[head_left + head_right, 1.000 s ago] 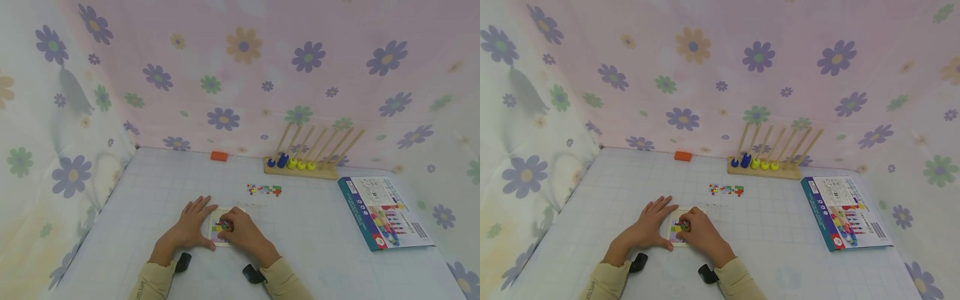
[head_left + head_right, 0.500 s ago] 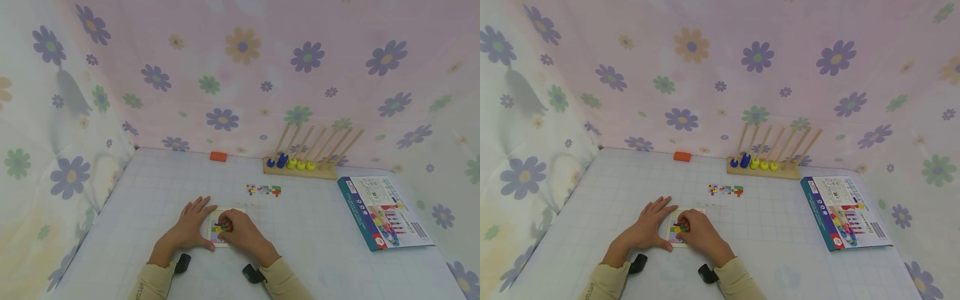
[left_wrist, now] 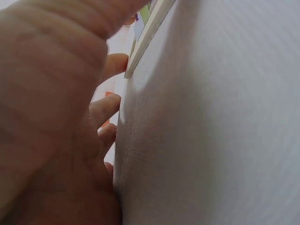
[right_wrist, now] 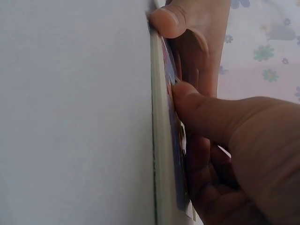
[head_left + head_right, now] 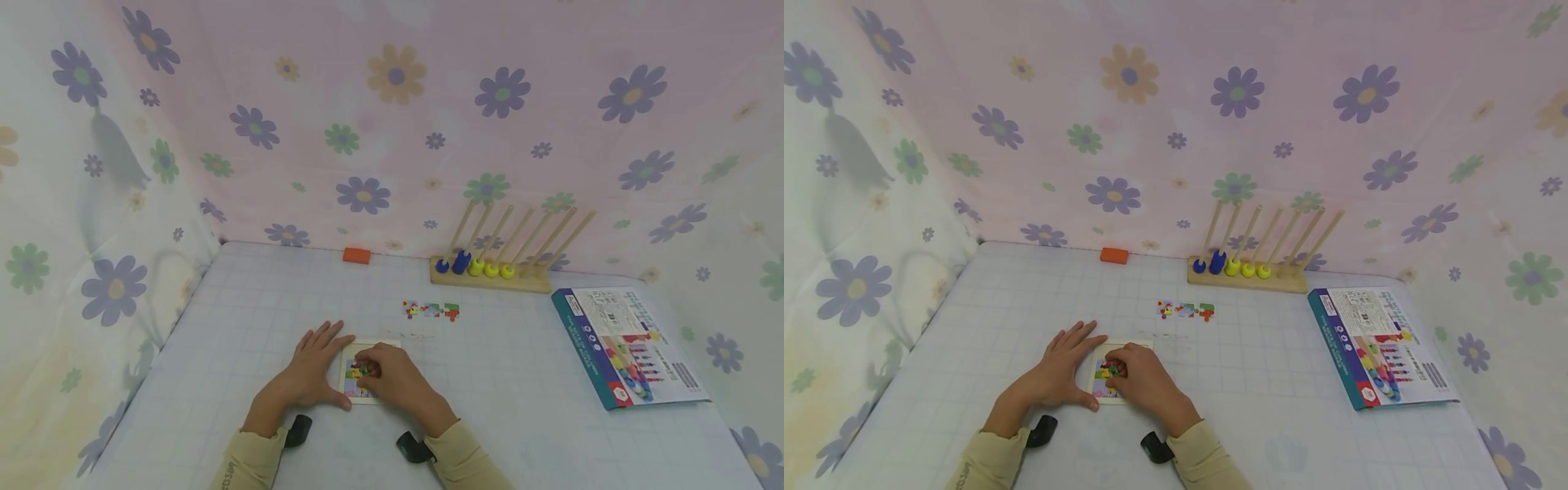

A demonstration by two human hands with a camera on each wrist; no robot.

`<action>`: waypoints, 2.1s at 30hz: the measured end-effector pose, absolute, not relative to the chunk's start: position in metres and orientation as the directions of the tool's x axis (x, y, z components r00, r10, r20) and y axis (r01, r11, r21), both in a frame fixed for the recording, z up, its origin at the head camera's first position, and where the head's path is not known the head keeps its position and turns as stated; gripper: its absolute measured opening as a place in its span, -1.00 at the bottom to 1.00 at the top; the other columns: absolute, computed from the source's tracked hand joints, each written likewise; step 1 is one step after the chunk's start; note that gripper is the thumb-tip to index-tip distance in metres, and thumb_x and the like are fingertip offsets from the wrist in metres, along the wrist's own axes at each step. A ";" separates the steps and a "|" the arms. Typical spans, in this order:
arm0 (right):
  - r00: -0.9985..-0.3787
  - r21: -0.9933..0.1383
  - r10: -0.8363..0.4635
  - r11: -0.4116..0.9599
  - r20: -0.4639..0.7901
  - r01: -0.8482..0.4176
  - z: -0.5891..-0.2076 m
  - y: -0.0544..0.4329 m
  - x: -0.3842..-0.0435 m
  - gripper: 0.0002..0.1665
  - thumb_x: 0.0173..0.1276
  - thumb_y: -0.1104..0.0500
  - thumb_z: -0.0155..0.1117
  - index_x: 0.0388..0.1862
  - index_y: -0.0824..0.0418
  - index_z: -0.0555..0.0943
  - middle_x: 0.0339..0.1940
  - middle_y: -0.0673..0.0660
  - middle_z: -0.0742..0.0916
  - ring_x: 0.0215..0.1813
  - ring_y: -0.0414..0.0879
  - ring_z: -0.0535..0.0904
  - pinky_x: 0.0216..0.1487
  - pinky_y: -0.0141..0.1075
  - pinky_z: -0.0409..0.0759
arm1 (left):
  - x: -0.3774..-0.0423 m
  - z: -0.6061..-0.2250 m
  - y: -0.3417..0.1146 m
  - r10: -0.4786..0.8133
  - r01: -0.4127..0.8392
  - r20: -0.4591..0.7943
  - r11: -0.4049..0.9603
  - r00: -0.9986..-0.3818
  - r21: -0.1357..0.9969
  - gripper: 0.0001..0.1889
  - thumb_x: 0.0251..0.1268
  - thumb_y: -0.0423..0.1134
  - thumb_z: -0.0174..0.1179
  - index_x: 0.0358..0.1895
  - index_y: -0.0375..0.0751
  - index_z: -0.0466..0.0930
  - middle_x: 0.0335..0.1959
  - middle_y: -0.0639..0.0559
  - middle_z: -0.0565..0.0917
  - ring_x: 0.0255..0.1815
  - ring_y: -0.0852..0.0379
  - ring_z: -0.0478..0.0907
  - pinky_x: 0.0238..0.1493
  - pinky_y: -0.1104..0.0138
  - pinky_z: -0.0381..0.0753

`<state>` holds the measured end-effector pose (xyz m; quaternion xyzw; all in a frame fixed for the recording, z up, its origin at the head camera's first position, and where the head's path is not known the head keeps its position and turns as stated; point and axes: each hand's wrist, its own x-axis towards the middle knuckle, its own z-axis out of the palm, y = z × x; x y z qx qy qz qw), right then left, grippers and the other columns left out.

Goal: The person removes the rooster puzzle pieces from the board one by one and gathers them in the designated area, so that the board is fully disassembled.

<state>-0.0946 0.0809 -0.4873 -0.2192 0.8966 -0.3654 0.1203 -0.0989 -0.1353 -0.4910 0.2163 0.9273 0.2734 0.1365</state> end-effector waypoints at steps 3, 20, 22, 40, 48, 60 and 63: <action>-0.880 -0.708 -0.471 0.640 -0.054 -0.299 -0.488 0.080 -0.095 -0.60 0.26 0.15 0.53 0.08 0.16 0.73 -0.20 -0.06 0.73 -0.27 -0.37 0.51 -0.22 -0.50 0.56 | -0.099 -0.491 -0.136 0.481 0.333 -0.128 0.752 -0.868 0.569 0.21 -0.33 0.25 0.66 0.53 -0.07 0.31 0.68 -0.17 0.08 0.70 -0.28 -0.13 0.62 -0.30 -0.18; -0.913 -0.685 -0.408 0.660 0.018 -0.309 -0.487 0.072 -0.088 -0.69 0.27 0.20 0.50 -0.01 0.22 0.72 -0.31 -0.01 0.65 -0.32 -0.31 0.46 -0.28 -0.48 0.50 | -0.099 -0.490 -0.134 0.468 0.319 -0.137 0.761 -0.873 0.566 0.21 -0.33 0.25 0.66 0.54 -0.04 0.30 0.68 -0.14 0.07 0.71 -0.24 -0.13 0.64 -0.27 -0.20; -0.915 -0.689 -0.403 0.658 0.021 -0.305 -0.489 0.073 -0.088 -0.69 0.28 0.21 0.50 -0.01 0.21 0.72 -0.29 -0.01 0.67 -0.31 -0.32 0.48 -0.26 -0.48 0.52 | -0.099 -0.490 -0.134 0.467 0.320 -0.134 0.761 -0.874 0.564 0.21 -0.33 0.25 0.66 0.54 -0.04 0.31 0.68 -0.14 0.07 0.71 -0.24 -0.13 0.64 -0.27 -0.19; -0.976 -0.739 -0.210 0.649 0.052 -0.179 -0.485 0.122 -0.116 -0.65 0.35 0.15 0.45 0.11 0.02 0.71 -0.05 0.00 0.67 -0.13 -0.16 0.57 -0.11 -0.28 0.60 | -0.098 -0.489 -0.134 0.450 0.303 -0.152 0.779 -0.880 0.549 0.21 -0.36 0.22 0.69 0.53 -0.03 0.32 0.68 -0.13 0.07 0.71 -0.24 -0.14 0.64 -0.26 -0.18; -0.999 -0.709 -0.043 0.704 0.000 -0.030 -0.503 0.153 -0.132 -0.62 0.32 0.13 0.47 0.13 0.01 0.71 -0.07 0.04 0.67 -0.22 -0.13 0.45 -0.16 -0.26 0.45 | -0.095 -0.492 -0.134 0.439 0.298 -0.140 0.779 -0.887 0.552 0.21 -0.39 0.18 0.71 0.52 -0.04 0.33 0.68 -0.14 0.08 0.71 -0.24 -0.12 0.64 -0.25 -0.17; -0.997 -0.650 -0.062 0.759 -0.039 -0.022 -0.502 0.153 -0.133 -0.60 0.29 0.14 0.50 0.12 0.02 0.73 -0.05 0.09 0.66 -0.25 -0.11 0.43 -0.21 -0.26 0.41 | -0.096 -0.491 -0.131 0.435 0.299 -0.141 0.786 -0.889 0.540 0.18 -0.37 0.16 0.71 0.51 -0.04 0.34 0.67 -0.14 0.10 0.71 -0.24 -0.12 0.64 -0.26 -0.16; -0.997 -0.649 -0.061 0.760 -0.045 -0.017 -0.500 0.153 -0.133 -0.60 0.29 0.15 0.50 0.12 0.04 0.73 -0.08 0.10 0.64 -0.27 -0.10 0.42 -0.22 -0.26 0.40 | -0.096 -0.491 -0.131 0.437 0.301 -0.137 0.784 -0.889 0.543 0.19 -0.37 0.17 0.71 0.51 -0.05 0.35 0.67 -0.15 0.11 0.70 -0.25 -0.11 0.64 -0.27 -0.16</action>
